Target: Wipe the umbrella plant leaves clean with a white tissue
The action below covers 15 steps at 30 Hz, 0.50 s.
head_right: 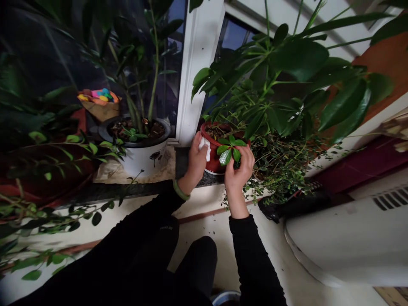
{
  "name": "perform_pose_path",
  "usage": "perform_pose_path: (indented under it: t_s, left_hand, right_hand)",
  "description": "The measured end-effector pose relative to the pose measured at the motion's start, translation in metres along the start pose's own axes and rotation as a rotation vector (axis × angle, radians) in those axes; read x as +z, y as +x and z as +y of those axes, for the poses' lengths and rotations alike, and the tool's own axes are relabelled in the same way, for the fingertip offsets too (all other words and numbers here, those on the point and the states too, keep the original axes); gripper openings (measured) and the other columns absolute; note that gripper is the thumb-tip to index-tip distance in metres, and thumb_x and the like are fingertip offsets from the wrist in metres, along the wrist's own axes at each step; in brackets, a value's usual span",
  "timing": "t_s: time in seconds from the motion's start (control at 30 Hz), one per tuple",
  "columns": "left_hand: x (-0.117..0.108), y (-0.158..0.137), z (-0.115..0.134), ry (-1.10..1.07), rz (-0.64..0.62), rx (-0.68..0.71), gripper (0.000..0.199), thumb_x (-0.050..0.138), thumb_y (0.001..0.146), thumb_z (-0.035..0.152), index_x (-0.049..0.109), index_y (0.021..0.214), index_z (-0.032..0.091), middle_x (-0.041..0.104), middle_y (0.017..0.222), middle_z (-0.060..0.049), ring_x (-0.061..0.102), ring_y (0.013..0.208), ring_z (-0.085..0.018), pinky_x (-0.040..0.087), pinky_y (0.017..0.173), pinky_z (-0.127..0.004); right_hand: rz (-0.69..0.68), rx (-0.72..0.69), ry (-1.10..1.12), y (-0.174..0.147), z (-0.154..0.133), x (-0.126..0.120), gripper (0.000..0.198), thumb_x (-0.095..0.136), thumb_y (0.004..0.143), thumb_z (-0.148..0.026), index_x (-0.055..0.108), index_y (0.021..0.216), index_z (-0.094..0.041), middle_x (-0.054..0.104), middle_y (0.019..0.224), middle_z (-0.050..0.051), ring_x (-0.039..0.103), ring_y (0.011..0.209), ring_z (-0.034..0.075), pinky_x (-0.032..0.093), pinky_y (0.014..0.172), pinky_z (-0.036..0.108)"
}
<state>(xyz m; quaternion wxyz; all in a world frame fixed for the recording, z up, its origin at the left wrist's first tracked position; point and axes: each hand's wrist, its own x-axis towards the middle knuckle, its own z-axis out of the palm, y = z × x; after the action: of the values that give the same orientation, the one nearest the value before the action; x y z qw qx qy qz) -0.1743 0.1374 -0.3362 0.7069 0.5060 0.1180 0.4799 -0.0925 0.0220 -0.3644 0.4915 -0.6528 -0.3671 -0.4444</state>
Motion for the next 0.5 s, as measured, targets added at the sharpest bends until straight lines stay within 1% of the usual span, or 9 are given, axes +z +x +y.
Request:
perform_pose_path:
  t_s: [0.07,0.13,0.2,0.23,0.3,0.33,0.4,0.47,0.5]
  left_hand:
    - [-0.005,-0.02,-0.005,0.055,-0.031,0.071,0.067,0.05,0.096,0.01,0.052,0.161,0.024,0.05,0.175,-0.005,0.043,0.165,-0.02,0.03,0.141,-0.039]
    - [-0.008,-0.036,-0.009,0.054,-0.085,0.138,0.068,0.051,0.094,0.011,0.054,0.161,0.023,0.052,0.173,-0.007,0.045,0.164,-0.021,0.029,0.141,-0.04]
    - [-0.011,-0.051,-0.012,0.024,-0.186,0.148,0.067,0.052,0.096,0.016,0.053,0.162,0.021,0.057,0.168,-0.01,0.05,0.161,-0.023,0.032,0.14,-0.042]
    - [-0.013,-0.058,-0.013,0.013,-0.246,0.126,0.067,0.052,0.097,0.019,0.051,0.164,0.021,0.061,0.165,-0.012,0.053,0.158,-0.024,0.035,0.139,-0.044]
    - [-0.017,-0.072,-0.013,-0.002,-0.307,0.133,0.063,0.052,0.102,0.026,0.05,0.165,0.021,0.061,0.163,-0.014,0.056,0.157,-0.026,0.038,0.138,-0.047]
    - [-0.021,-0.079,-0.013,0.008,-0.303,0.186,0.059,0.05,0.105,0.029,0.052,0.164,0.021,0.059,0.166,-0.015,0.054,0.158,-0.027,0.037,0.139,-0.048]
    - [-0.029,-0.093,-0.011,0.051,-0.302,0.31,0.056,0.044,0.11,0.031,0.051,0.165,0.027,0.053,0.171,-0.011,0.049,0.162,-0.026,0.036,0.14,-0.049]
    - [-0.038,-0.106,-0.008,0.11,-0.366,0.419,0.058,0.04,0.111,0.029,0.044,0.169,0.036,0.05,0.174,-0.006,0.046,0.164,-0.025,0.037,0.14,-0.051]
    - [-0.041,-0.111,-0.005,0.159,-0.456,0.468,0.063,0.044,0.11,0.029,0.037,0.172,0.039,0.047,0.176,-0.004,0.044,0.165,-0.025,0.036,0.14,-0.051]
  right_hand:
    - [0.007,0.001,0.001,0.001,0.0,0.0,0.035,0.057,0.095,-0.032,0.073,0.124,-0.022,0.076,0.131,0.014,0.068,0.136,0.033,0.051,0.119,0.059]
    - [0.006,-0.006,0.013,0.003,0.0,0.0,0.036,0.057,0.095,-0.032,0.074,0.125,-0.021,0.076,0.132,0.015,0.067,0.138,0.032,0.051,0.12,0.059]
    - [-0.028,0.017,0.048,0.001,-0.003,-0.003,0.039,0.055,0.097,-0.033,0.074,0.129,-0.021,0.076,0.137,0.015,0.065,0.144,0.031,0.048,0.125,0.059]
    - [-0.039,0.059,0.083,-0.002,-0.006,-0.006,0.041,0.054,0.098,-0.033,0.073,0.133,-0.022,0.074,0.143,0.014,0.062,0.148,0.03,0.045,0.128,0.06]
    - [-0.017,0.21,0.194,-0.016,-0.019,-0.013,0.045,0.054,0.101,-0.037,0.07,0.142,-0.023,0.067,0.156,0.013,0.057,0.154,0.028,0.04,0.132,0.059]
    - [0.035,0.315,0.273,-0.026,-0.028,-0.018,0.048,0.056,0.102,-0.039,0.067,0.146,-0.024,0.063,0.161,0.013,0.057,0.154,0.027,0.04,0.132,0.058]
    - [0.133,0.527,0.426,-0.048,-0.05,-0.029,0.048,0.062,0.102,-0.043,0.067,0.146,-0.027,0.063,0.162,0.011,0.058,0.153,0.027,0.047,0.127,0.057]
    - [0.12,0.705,0.616,-0.069,-0.074,-0.043,0.042,0.063,0.102,-0.046,0.071,0.141,-0.034,0.066,0.159,0.007,0.065,0.146,0.028,0.053,0.122,0.056]
    - [0.084,0.772,0.666,-0.077,-0.085,-0.049,0.04,0.066,0.1,-0.049,0.074,0.138,-0.038,0.069,0.154,0.004,0.067,0.143,0.028,0.056,0.12,0.055]
